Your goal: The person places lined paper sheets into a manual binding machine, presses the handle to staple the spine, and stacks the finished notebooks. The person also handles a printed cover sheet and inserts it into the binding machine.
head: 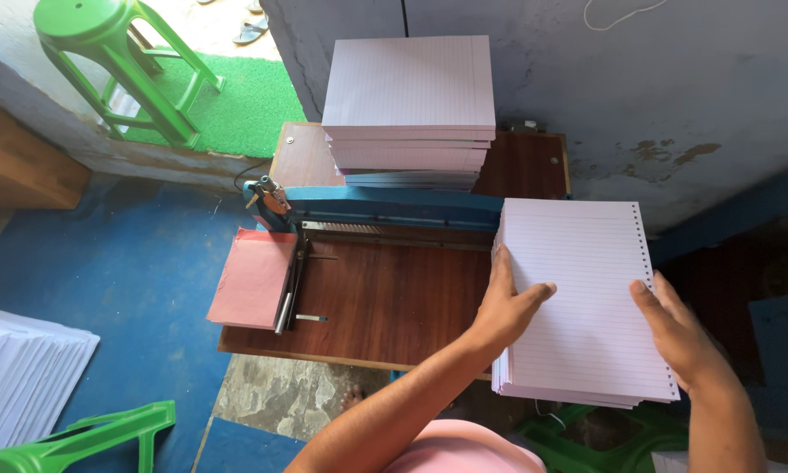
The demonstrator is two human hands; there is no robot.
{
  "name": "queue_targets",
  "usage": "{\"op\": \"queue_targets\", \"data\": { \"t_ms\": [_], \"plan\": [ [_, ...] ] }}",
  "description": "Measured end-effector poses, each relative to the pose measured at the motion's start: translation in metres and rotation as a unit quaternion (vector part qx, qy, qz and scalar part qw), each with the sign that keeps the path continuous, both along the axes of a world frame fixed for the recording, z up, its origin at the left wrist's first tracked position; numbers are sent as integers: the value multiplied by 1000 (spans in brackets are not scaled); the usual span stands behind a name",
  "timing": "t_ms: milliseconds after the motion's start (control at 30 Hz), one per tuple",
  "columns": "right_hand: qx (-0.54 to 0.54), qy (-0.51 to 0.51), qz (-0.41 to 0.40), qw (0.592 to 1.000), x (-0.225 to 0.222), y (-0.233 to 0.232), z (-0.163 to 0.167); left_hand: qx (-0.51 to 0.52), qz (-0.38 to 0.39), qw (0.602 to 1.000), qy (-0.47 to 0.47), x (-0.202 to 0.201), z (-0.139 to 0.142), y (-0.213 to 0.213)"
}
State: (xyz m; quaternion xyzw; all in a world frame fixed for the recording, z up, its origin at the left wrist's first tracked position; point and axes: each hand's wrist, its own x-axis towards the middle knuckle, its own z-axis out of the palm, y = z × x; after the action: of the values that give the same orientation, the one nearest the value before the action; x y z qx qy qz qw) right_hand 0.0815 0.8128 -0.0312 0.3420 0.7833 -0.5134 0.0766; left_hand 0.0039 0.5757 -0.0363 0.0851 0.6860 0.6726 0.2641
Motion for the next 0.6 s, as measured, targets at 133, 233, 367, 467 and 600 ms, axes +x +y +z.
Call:
{"op": "queue_targets", "data": {
  "t_ms": [133, 233, 367, 467, 600],
  "plan": [
    [10, 3, -10, 1000, -1, -9, 13, 63, 3, 997, -41, -6, 5, -26],
    [190, 62, -3, 980, -8, -25, 31, 29, 15, 998, -57, -15, 3, -53],
    [407, 115, 69, 903, -33, -62, 66, 5, 34, 998, -47, -32, -7, -97],
    [440, 230, 152, 855, -64, -99, 93, -4, 52, 998, -42, -47, -15, -131],
    [429, 339, 263, 795, -121, -154, 112, 41, 82, 995, -47, -64, -27, -175]
  ]
}}
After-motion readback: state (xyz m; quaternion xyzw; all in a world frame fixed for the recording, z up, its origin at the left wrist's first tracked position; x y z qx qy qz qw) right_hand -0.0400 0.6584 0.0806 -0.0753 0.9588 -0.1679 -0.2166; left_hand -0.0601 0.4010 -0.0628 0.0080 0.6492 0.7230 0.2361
